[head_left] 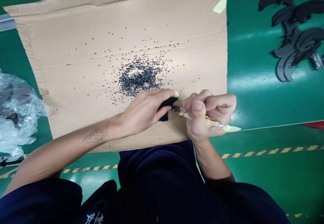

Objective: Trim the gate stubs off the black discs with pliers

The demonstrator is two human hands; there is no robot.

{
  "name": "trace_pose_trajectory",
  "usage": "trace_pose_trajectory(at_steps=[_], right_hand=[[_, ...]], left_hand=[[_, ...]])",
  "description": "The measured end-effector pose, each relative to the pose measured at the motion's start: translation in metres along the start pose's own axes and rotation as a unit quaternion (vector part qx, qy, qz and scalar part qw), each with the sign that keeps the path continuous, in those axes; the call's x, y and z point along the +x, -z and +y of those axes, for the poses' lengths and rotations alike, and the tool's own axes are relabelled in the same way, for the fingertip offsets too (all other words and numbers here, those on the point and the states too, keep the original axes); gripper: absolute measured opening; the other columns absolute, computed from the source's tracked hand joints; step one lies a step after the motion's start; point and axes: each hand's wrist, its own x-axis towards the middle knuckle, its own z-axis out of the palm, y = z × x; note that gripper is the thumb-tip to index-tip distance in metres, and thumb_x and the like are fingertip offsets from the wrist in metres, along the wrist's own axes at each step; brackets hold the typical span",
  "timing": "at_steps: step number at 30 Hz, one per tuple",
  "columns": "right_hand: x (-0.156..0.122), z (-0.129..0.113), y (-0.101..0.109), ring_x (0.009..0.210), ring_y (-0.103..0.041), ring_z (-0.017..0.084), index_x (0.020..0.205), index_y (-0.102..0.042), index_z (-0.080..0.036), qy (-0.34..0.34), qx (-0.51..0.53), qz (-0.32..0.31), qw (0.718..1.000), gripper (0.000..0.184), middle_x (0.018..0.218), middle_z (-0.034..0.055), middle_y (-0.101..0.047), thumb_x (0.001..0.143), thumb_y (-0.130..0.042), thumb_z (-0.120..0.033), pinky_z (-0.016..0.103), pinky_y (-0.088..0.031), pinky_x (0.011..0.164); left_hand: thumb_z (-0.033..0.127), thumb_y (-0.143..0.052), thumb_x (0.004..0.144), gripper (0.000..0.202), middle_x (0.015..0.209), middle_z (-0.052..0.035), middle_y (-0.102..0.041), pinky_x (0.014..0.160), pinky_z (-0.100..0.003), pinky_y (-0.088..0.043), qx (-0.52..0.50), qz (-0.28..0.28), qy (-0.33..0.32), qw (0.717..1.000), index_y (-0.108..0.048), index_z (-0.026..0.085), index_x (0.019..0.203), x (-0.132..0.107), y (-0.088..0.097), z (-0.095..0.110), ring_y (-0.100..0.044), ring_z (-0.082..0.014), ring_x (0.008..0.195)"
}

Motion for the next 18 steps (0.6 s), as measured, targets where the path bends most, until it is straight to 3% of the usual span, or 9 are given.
trace_pose_trajectory(at_steps=[6, 9, 14, 18], right_hand=[[-0.004, 0.0, 0.0, 0.045, -0.04, 0.009, 0.084, -0.041, -0.027, -0.021, -0.037, 0.029, 0.999, 0.031, 0.062, -0.0077, -0.035, 0.099, -0.068, -0.029, 0.027, -0.038, 0.044], [-0.005, 0.0, -0.001, 0.046, -0.04, 0.009, 0.084, -0.04, -0.027, -0.023, -0.049, 0.034, 0.998, 0.035, 0.062, -0.0075, -0.036, 0.099, -0.07, -0.035, 0.027, -0.038, 0.043], [-0.008, 0.001, 0.001, 0.048, -0.042, 0.009, 0.085, -0.042, -0.027, -0.024, -0.043, 0.037, 0.998, 0.033, 0.064, -0.0071, -0.038, 0.099, -0.07, -0.037, 0.027, -0.039, 0.044], [-0.01, 0.001, 0.002, 0.05, -0.043, 0.009, 0.087, -0.043, -0.027, -0.018, -0.029, 0.035, 0.999, 0.027, 0.065, -0.0068, -0.039, 0.1, -0.067, -0.029, 0.028, -0.04, 0.046]], left_hand=[[0.016, -0.064, 0.093, 0.017, 0.103, -0.0044, -0.073, 0.069, -0.025, -0.051, 0.116, -0.059, 0.021, 0.991, -0.066, 0.019, 0.11, 0.004, 0.006, 0.008, -0.068, -0.0158, 0.081], [0.015, -0.063, 0.092, 0.021, 0.105, -0.0044, -0.07, 0.071, -0.026, -0.052, 0.111, -0.06, 0.03, 0.992, -0.064, 0.02, 0.112, 0.005, 0.006, 0.01, -0.068, -0.0163, 0.085], [0.018, -0.079, 0.081, 0.054, 0.109, -0.0024, -0.069, 0.065, -0.022, -0.053, -0.053, -0.021, 0.121, 0.991, -0.05, 0.022, 0.126, 0.002, 0.006, 0.01, -0.062, -0.0081, 0.067], [0.022, -0.078, 0.08, 0.046, 0.106, -0.0031, -0.067, 0.063, -0.021, -0.056, -0.184, -0.006, 0.197, 0.963, -0.054, 0.02, 0.119, -0.002, 0.008, 0.012, -0.065, -0.0092, 0.073]])
